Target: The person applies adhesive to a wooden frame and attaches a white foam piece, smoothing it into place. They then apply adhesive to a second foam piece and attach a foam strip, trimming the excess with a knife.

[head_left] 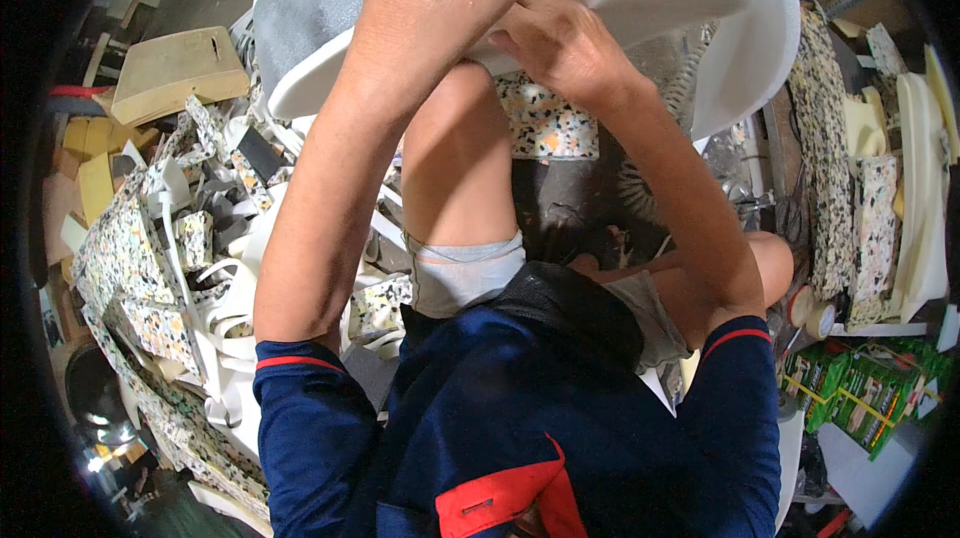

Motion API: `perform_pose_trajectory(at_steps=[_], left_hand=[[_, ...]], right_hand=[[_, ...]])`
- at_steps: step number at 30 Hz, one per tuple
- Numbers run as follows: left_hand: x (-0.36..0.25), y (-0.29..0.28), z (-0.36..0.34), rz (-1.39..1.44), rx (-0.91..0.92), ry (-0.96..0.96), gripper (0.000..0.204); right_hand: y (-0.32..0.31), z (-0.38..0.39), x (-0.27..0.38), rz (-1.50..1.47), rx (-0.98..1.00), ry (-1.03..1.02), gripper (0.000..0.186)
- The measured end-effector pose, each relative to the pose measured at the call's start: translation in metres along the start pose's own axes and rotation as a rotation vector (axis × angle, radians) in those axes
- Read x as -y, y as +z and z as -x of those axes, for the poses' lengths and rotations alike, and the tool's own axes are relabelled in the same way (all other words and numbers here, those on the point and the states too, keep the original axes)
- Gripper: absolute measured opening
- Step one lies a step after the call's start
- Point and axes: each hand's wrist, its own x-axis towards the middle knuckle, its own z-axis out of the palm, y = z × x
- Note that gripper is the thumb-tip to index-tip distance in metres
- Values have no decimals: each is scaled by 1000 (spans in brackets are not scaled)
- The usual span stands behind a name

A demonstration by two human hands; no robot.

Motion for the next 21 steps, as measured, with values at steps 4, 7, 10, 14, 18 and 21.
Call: perform_pose_trajectory(at_steps=[4,7,10,14,18,21], left_hand=[[7,13,2,-25,-160,-65,52],[14,22,7,-108,-234,21,52],[16,17,8,-4,-171,-71,52],[13,14,8,-147,-147,-46,53],[11,24,7,-270,-200,-97,52],[8,20,3,-81,-156,-189,51]], right_hand=[[1,1,-4,-18,7,-24,46],[-2,-1,-3,-29,-50,-57,28],[-8,-5,-3,32,52,-61,36],[-12,-9,-2,39,184,9,59],[-9,-9,-1,26,169,13,61],[-4,-4,-2,59,146,-9,54]])
